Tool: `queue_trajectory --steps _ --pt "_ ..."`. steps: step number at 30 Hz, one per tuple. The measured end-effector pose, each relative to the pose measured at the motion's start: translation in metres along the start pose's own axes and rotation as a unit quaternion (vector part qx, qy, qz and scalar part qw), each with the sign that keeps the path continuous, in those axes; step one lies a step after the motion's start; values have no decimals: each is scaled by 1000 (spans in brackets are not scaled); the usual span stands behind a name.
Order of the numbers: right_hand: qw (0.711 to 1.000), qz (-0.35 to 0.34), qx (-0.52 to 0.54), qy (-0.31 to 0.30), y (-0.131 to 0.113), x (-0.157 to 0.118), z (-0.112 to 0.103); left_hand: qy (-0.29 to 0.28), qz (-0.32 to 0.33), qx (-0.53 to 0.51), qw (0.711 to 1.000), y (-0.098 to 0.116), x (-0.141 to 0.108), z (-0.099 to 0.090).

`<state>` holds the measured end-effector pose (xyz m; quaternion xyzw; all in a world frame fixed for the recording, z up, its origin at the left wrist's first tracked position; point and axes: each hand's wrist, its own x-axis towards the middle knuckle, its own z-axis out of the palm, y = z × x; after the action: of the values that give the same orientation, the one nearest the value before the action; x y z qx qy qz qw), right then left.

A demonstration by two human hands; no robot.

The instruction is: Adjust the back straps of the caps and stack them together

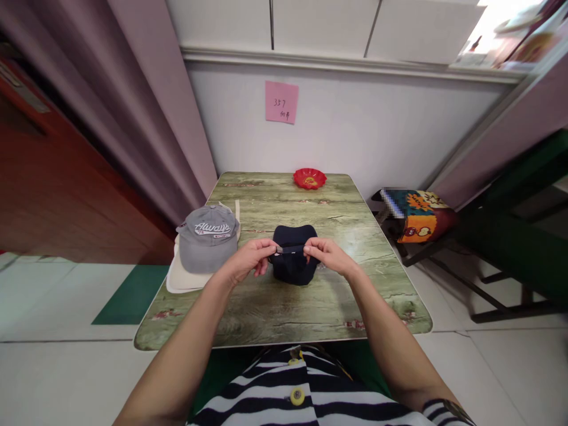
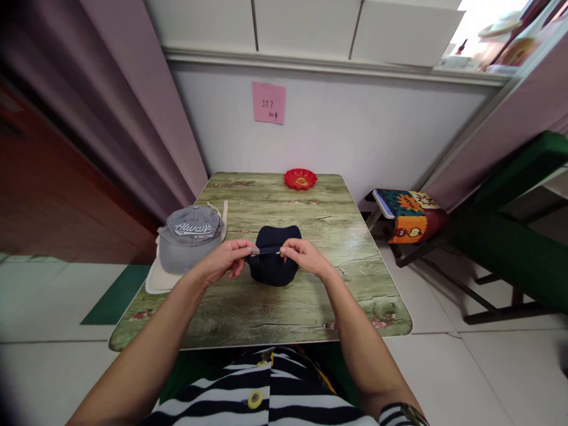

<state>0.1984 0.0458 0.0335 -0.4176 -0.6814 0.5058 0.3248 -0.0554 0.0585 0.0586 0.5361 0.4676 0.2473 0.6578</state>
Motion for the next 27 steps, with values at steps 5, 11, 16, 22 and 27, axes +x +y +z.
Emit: queue_trajectory --steps 5,11,16,22,27 --pt "996 53 38 55 16 14 7 -23 -11 -11 1000 -7 0 -2" --pt "994 44 27 98 25 17 14 -22 1 -45 999 -16 -3 0" --pt "992 0 -56 110 11 9 10 -19 24 -54 998 -14 -6 4" --pt "967 -5 -221 125 -28 -4 18 -13 26 -45 999 -7 -6 17" --pt "956 -5 -268 114 -40 -9 32 18 38 -64 997 -9 -2 26"
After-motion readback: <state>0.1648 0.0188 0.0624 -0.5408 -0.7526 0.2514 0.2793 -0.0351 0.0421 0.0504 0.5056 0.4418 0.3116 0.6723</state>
